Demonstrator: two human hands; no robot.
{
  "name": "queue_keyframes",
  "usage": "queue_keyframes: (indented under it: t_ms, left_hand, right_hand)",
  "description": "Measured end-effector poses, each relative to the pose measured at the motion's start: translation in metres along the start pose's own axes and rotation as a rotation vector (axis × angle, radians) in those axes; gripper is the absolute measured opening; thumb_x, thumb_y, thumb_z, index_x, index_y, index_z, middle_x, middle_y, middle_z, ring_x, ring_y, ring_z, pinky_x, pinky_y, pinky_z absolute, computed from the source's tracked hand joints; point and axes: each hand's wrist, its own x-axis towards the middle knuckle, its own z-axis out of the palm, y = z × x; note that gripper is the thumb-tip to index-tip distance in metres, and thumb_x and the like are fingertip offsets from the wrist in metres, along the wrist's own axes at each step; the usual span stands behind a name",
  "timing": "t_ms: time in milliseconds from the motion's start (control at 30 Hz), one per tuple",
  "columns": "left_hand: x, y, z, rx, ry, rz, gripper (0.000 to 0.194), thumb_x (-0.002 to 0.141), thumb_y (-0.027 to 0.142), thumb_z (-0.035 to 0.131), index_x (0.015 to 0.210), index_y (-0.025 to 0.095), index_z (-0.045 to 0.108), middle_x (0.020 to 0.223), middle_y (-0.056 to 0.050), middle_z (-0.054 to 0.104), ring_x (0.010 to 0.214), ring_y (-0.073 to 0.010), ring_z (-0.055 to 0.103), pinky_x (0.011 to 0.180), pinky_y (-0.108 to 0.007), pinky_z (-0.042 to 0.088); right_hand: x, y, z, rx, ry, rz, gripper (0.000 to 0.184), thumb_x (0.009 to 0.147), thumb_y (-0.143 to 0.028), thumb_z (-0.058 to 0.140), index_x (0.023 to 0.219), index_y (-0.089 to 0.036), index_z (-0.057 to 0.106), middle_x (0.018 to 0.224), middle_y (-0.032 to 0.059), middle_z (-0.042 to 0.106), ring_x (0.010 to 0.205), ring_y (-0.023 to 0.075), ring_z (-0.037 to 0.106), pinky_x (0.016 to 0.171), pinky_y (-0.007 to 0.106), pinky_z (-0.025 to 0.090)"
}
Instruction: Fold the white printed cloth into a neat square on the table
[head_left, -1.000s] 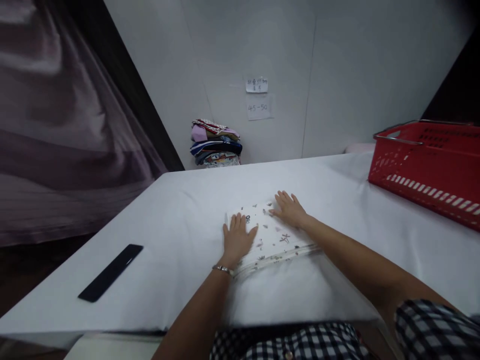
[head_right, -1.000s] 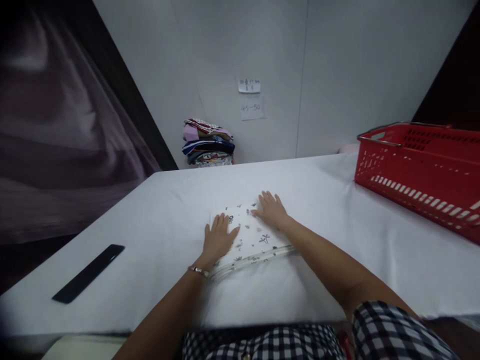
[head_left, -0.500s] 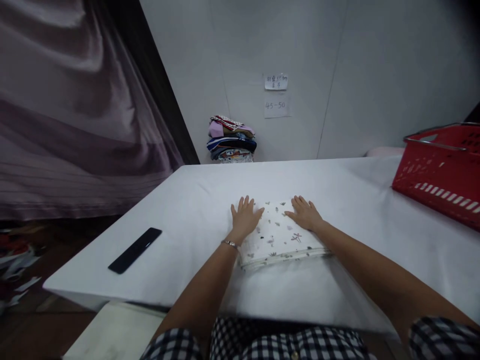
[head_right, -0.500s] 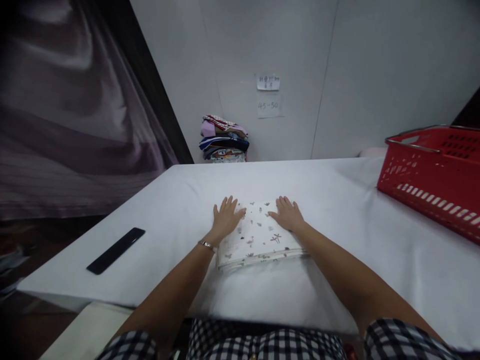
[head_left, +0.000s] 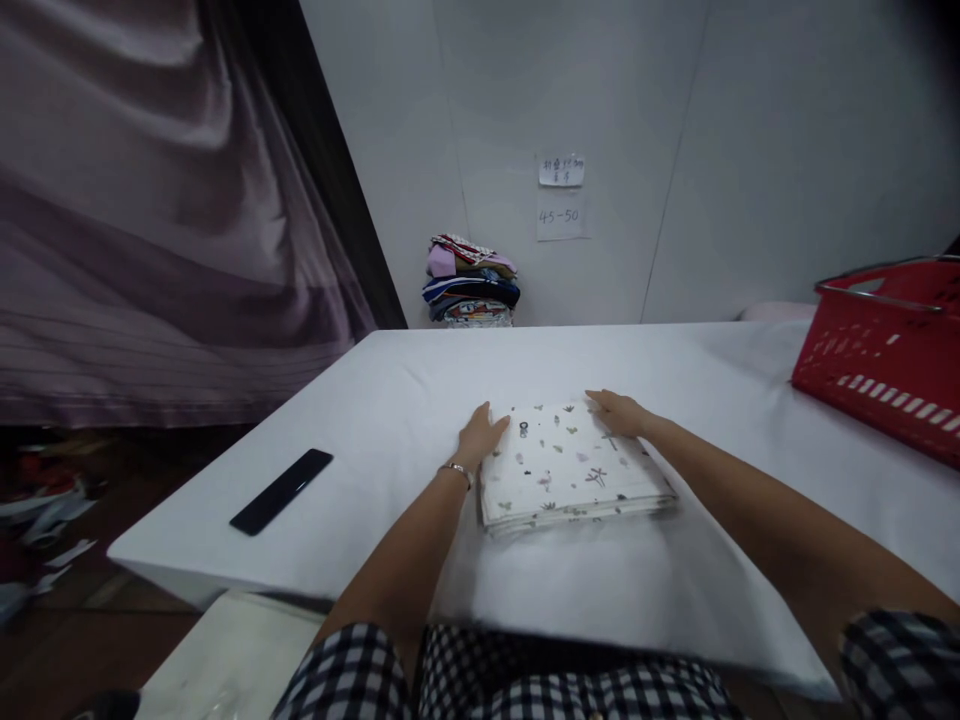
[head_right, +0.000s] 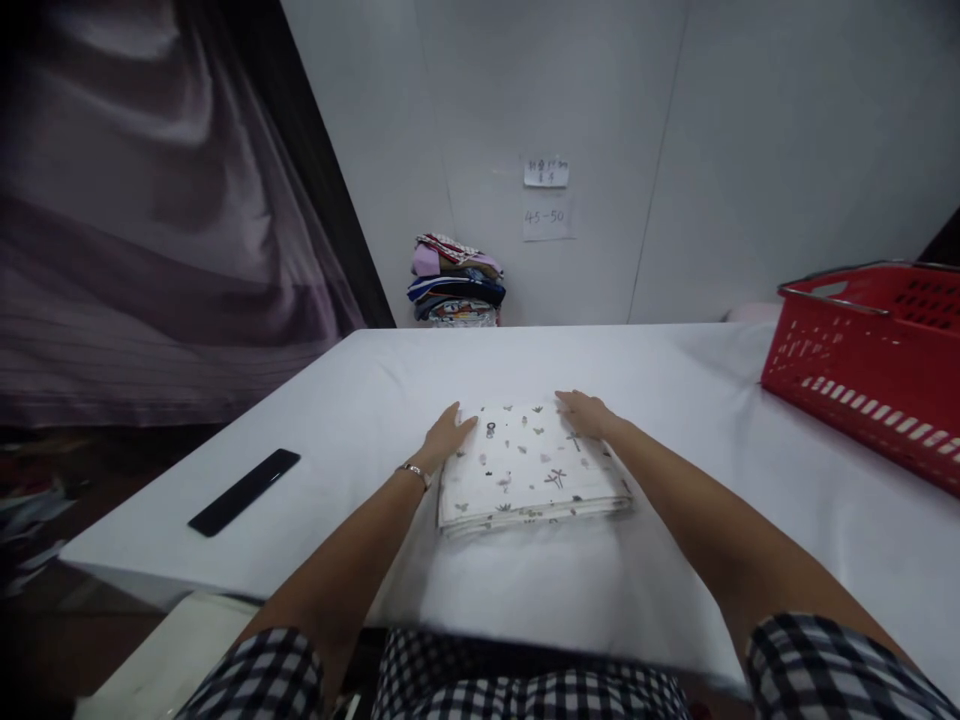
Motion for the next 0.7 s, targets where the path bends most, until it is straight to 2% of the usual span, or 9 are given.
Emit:
queue_keyframes:
  t_ms: [67,167,333,500,567,700]
  left_hand:
    - [0.007,-0.003,-0.009,-0.046,-0.03,-0.087,0.076,0.072,0.049,0.06,0.134,0.013,0.035,0.14,-0.016,0.036,0.128,-0.028,0.035,0.103,-0.035,0.029]
    - [0.015,-0.006,-0.017,-0.127,-0.095,-0.187,0.081,0.06,0.045,0.071,0.128,0.011,0.042,0.132,-0.018,0.046,0.118,-0.0293,0.047,0.093,-0.031,0.038]
    - [0.025,-0.005,-0.022,-0.178,-0.173,-0.233,0.061,0.054,0.039,0.076,0.104,0.007,0.058,0.116,-0.018,0.06,0.103,-0.0291,0.057,0.074,-0.027,0.045]
    - [0.022,-0.003,-0.025,-0.243,-0.185,-0.233,0.05,0.053,0.037,0.076,0.092,0.01,0.06,0.107,-0.014,0.064,0.094,-0.0259,0.06,0.066,-0.024,0.045]
    - [0.018,-0.005,-0.023,-0.297,-0.154,-0.216,0.051,0.053,0.039,0.076,0.092,0.011,0.058,0.105,-0.012,0.065,0.093,-0.0249,0.06,0.066,-0.025,0.045]
    - [0.013,-0.011,-0.02,-0.449,-0.104,-0.175,0.055,0.054,0.043,0.075,0.096,0.011,0.058,0.099,-0.012,0.066,0.093,-0.0258,0.06,0.069,-0.028,0.046]
  right_hand:
    - [0.006,0.007,-0.008,0.051,-0.014,0.04,0.065,0.078,-0.033,0.057,0.137,-0.018,0.036,0.139,0.0101,0.041,0.128,0.0283,0.035,0.105,0.04,0.028]
    - [0.011,0.018,-0.013,0.148,-0.021,0.123,0.077,0.069,-0.037,0.068,0.136,-0.014,0.038,0.134,0.0136,0.047,0.121,0.0319,0.043,0.101,0.041,0.035]
    - [0.014,0.025,-0.016,0.343,-0.049,0.203,0.085,0.058,-0.04,0.076,0.132,-0.016,0.044,0.125,0.013,0.055,0.112,0.0296,0.052,0.093,0.037,0.043]
    - [0.011,0.02,-0.022,0.516,-0.122,0.219,0.083,0.057,-0.038,0.077,0.13,-0.016,0.045,0.108,0.0114,0.064,0.097,0.0254,0.061,0.082,0.033,0.049]
    - [0.007,0.021,-0.023,0.632,-0.141,0.215,0.091,0.058,-0.04,0.077,0.136,-0.017,0.036,0.114,0.0136,0.061,0.094,0.0242,0.062,0.079,0.031,0.05]
    - [-0.001,0.029,-0.023,0.775,-0.152,0.235,0.107,0.061,-0.042,0.075,0.145,-0.022,0.012,0.135,0.0193,0.042,0.101,0.0248,0.059,0.078,0.031,0.051]
